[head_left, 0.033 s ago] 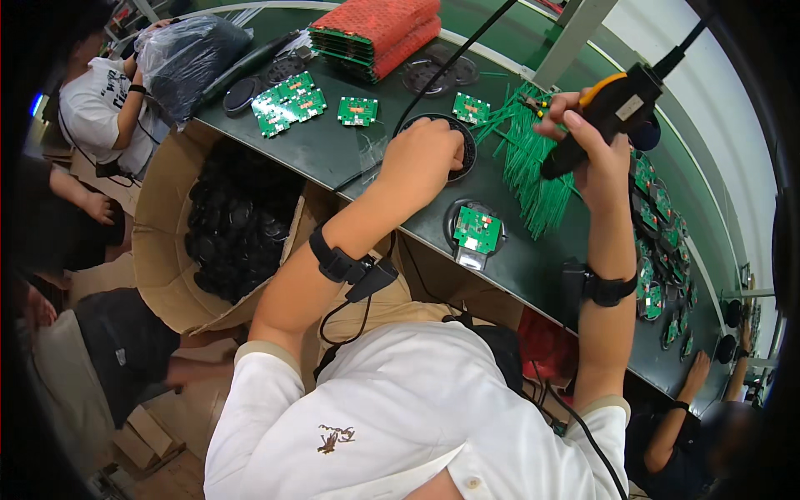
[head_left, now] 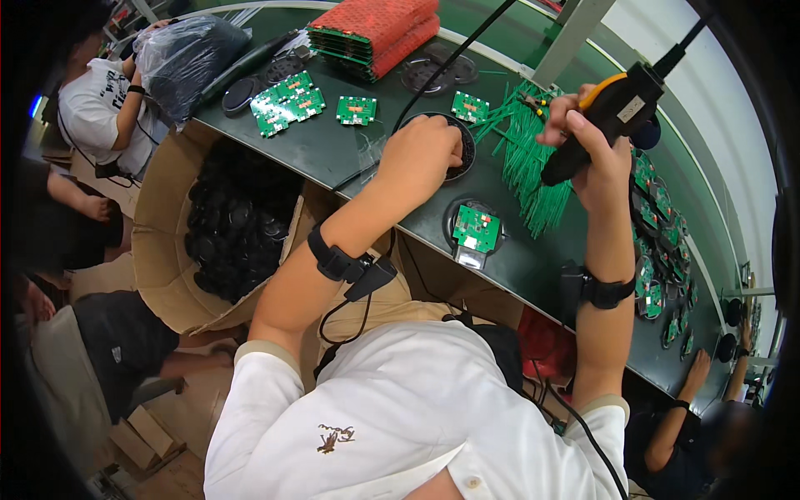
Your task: Assemble electronic circuit boards into plastic housings and secure them using an electric screwdriver.
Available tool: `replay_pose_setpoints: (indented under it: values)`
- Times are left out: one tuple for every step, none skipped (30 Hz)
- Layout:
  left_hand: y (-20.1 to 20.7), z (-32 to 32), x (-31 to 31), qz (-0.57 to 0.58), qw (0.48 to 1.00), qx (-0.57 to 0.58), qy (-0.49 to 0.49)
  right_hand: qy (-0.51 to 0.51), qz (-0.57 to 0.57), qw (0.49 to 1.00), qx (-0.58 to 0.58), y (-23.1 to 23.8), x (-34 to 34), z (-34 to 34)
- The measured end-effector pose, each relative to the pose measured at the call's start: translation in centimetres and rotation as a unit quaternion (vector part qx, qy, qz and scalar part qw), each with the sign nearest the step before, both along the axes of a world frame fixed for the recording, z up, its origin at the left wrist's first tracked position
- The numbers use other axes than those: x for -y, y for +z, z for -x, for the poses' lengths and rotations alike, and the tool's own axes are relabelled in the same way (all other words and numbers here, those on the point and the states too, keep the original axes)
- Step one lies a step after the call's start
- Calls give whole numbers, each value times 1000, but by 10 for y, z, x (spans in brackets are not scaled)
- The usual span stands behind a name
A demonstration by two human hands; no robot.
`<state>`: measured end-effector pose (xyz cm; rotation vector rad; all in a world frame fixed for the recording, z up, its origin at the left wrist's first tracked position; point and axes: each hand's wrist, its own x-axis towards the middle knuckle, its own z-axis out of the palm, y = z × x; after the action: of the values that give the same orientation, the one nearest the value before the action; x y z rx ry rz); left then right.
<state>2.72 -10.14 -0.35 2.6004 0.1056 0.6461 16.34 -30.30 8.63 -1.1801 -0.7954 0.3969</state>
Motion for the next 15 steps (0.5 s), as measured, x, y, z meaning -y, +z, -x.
replay_pose_setpoints:
  values:
    - [2,-1,-3,13,1000,20,7,20,-15,999,36,1,0,6]
    - [3,-2,-5,14,1000,21,1,17,-14,999,38,3,0,13]
    - [6,-3,-6,39,998,47,3,14,-15,999,38,5,0,18]
    - [8,-2,-7,69,997,45,12,19,-22,999,39,7,-1,22]
    - [10,1,-7,82,995,58,9,11,-35,997,67,8,-4,25]
    - [12,5,-6,79,994,74,3,5,-36,997,68,10,-4,27]
    - [13,12,-3,170,984,55,-3,55,-61,995,52,11,-5,29]
    - [14,19,1,256,965,49,-16,104,-96,989,39,13,-5,30]
    - [14,27,5,259,965,32,-10,132,-119,984,20,12,-5,34]
    - [13,34,10,293,956,16,-30,131,-119,984,18,13,-4,36]
    - [12,41,15,326,944,7,-52,130,-99,987,-1,14,-4,38]
    - [10,46,20,326,944,-3,-48,131,-84,987,-31,14,-4,40]
    - [7,50,24,372,927,-14,-51,135,-74,988,-28,15,-5,41]
    - [4,53,28,416,907,-24,-54,133,-64,989,-21,15,-6,43]
    - [1,55,31,432,900,-38,-47,127,-74,989,-29,14,-9,45]
